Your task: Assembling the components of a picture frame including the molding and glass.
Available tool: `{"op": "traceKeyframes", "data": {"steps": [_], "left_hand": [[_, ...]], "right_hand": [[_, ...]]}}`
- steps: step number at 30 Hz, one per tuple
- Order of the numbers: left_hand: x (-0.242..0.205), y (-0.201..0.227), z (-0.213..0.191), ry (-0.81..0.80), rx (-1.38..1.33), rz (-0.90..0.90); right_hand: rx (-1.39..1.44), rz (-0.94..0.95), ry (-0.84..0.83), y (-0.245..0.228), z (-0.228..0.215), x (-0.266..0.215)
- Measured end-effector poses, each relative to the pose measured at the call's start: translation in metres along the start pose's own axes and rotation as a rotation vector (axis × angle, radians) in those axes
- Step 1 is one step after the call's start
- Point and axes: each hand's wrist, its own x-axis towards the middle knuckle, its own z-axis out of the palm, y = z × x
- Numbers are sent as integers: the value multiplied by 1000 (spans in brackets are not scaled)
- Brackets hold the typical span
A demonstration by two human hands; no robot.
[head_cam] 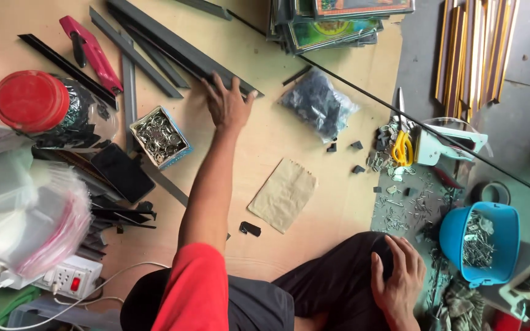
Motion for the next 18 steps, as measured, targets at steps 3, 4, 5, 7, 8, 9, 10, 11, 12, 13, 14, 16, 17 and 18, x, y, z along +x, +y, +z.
{"op": "traceKeyframes", "data": {"steps": [3,4,5,7,8,9,10,11,12,13,14,16,17,18], "left_hand": [[-44,-7,16,-53,-13,-99],[-60,-10,18,33,-11,-149],[-77,-11,18,123,-11,-203],[-93,0,-12,152,-168,-409],[-96,7,-30,187,-333,-610],[-102,9,-30,199,-337,-610],[-107,11,-31,148,-437,-637],[-113,12,-32,96,-535,-663],[-120,16,-29,108,-537,-661],[-134,22,-25,223,-628,-616],[-148,27,-20,339,-717,-568],[-179,51,-29,344,-830,-547],[-191,62,-33,346,-943,-513],[-204,66,-48,354,-941,-512]], "right_hand": [[16,8,-3,1,2,-3],[15,-2,0,0,2,-4],[11,-19,4,0,0,-3],[1,-21,-1,-3,-3,-6],[-12,-24,2,-5,-4,-4],[-8,-32,11,-5,-4,-3],[-26,-31,11,-6,-4,-3],[-43,-29,11,-7,-4,-3],[-38,-36,19,-14,3,9],[2,-73,71,-20,6,16],[42,-111,122,-25,9,23],[314,-65,3,-54,32,59],[586,-13,-114,-71,45,79],[591,-19,-113,-87,67,103]]}}
